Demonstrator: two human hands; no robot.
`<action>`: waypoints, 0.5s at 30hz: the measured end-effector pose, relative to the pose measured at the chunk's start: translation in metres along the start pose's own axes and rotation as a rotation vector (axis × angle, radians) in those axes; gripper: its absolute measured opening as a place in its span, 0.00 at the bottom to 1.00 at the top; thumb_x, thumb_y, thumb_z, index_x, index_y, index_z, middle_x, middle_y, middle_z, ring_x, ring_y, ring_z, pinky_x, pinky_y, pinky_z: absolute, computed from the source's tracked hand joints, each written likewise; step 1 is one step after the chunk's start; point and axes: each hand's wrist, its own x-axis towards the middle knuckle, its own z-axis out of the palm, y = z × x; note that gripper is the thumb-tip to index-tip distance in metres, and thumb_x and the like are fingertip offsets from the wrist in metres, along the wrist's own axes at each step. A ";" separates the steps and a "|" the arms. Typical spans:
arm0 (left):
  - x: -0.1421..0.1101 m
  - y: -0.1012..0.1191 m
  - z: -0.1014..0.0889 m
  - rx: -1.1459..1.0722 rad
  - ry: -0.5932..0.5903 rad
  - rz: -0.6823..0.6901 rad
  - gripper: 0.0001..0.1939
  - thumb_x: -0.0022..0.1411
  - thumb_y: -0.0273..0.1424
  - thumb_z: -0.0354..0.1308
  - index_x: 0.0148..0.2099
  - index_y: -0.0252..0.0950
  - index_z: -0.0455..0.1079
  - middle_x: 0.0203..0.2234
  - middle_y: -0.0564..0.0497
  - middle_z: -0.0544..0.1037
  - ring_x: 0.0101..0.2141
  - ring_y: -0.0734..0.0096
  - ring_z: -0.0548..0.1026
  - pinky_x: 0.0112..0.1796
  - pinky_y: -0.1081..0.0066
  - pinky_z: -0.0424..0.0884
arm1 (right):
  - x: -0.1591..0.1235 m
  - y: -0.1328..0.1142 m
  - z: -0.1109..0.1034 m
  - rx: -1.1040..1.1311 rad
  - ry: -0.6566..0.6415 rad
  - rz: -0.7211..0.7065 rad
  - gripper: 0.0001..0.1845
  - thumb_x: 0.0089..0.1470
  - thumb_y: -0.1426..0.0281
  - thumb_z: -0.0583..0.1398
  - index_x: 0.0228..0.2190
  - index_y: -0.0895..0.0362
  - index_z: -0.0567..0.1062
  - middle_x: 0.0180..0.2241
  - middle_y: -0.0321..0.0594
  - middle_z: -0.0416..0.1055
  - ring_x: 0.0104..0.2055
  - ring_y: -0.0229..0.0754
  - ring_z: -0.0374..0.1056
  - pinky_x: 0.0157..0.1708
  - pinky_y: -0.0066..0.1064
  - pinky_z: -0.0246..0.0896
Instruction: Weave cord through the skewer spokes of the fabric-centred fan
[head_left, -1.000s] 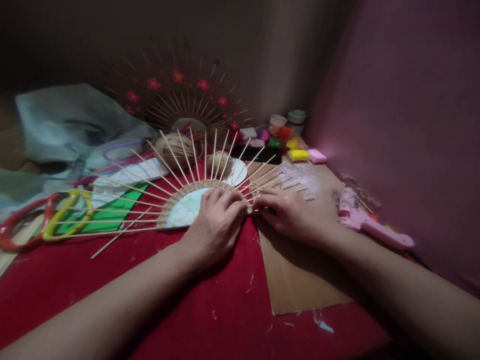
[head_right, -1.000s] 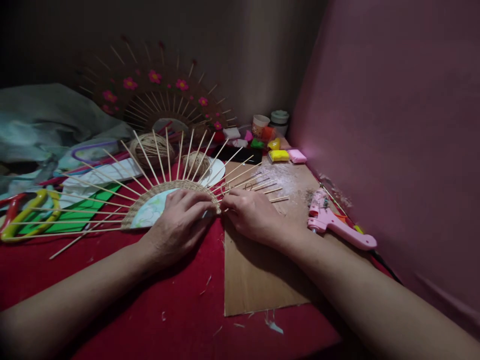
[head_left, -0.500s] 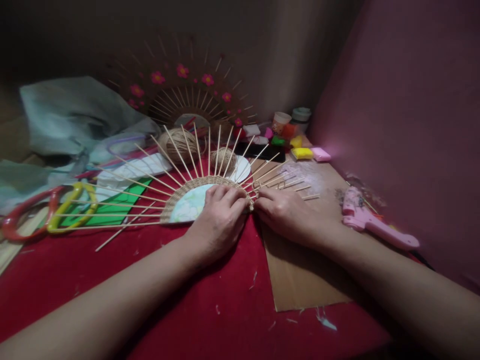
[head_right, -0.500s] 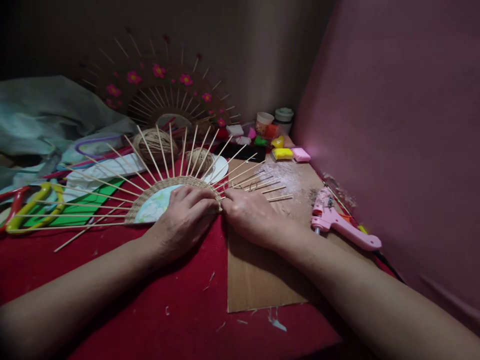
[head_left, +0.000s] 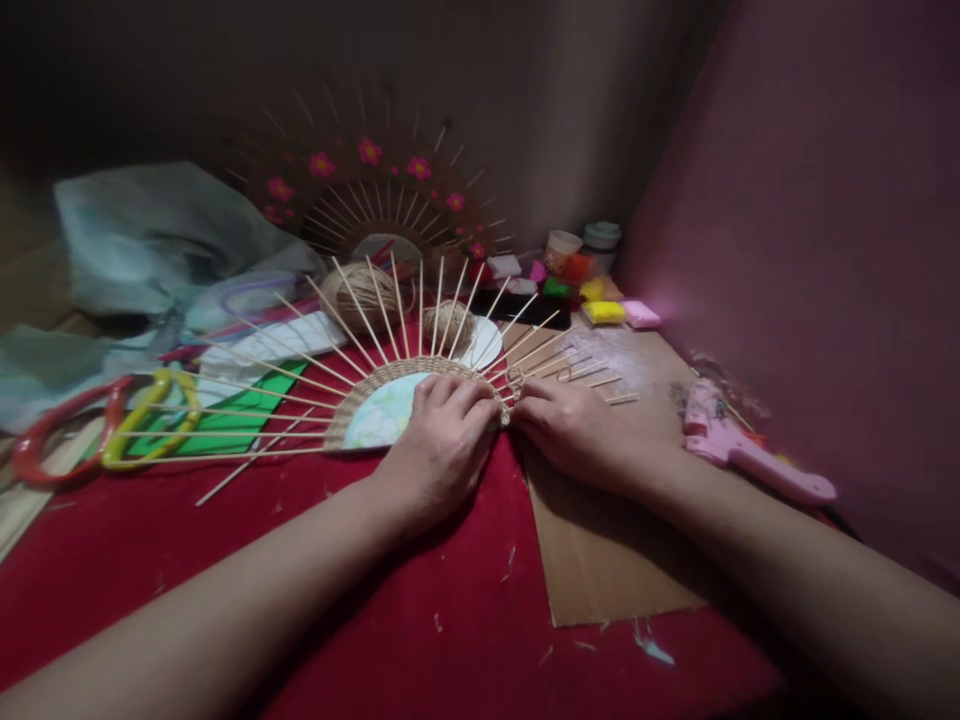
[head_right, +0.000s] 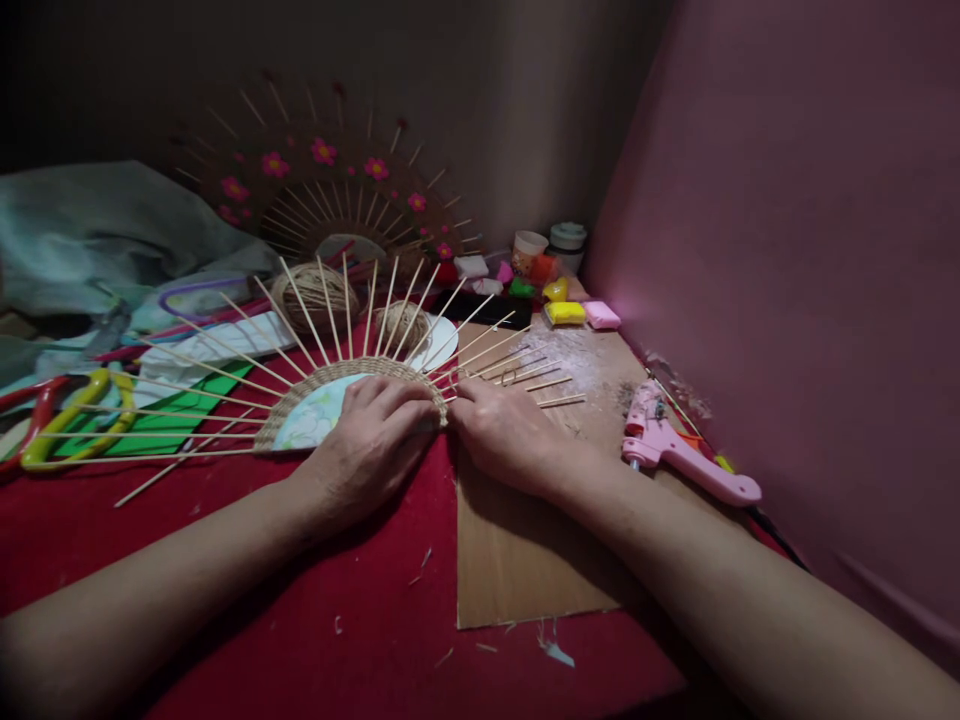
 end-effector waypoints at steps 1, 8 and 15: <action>0.000 0.000 0.000 0.001 -0.006 -0.004 0.10 0.62 0.27 0.46 0.42 0.33 0.66 0.41 0.44 0.70 0.41 0.60 0.62 0.45 0.58 0.57 | -0.001 0.001 -0.002 0.033 0.023 0.018 0.12 0.56 0.75 0.49 0.32 0.61 0.72 0.31 0.44 0.69 0.30 0.38 0.63 0.29 0.29 0.56; 0.000 0.001 -0.002 0.006 -0.023 -0.014 0.10 0.62 0.27 0.46 0.43 0.34 0.67 0.41 0.45 0.70 0.41 0.60 0.62 0.44 0.57 0.57 | -0.002 0.006 -0.014 0.079 0.233 0.141 0.06 0.51 0.78 0.54 0.28 0.63 0.71 0.26 0.41 0.68 0.29 0.37 0.62 0.30 0.29 0.57; 0.000 0.000 0.000 -0.005 0.002 0.004 0.10 0.62 0.27 0.46 0.43 0.36 0.67 0.40 0.45 0.70 0.41 0.60 0.62 0.44 0.57 0.57 | -0.003 0.002 -0.010 0.114 0.039 0.103 0.07 0.51 0.77 0.55 0.27 0.61 0.74 0.29 0.40 0.67 0.30 0.36 0.63 0.30 0.28 0.58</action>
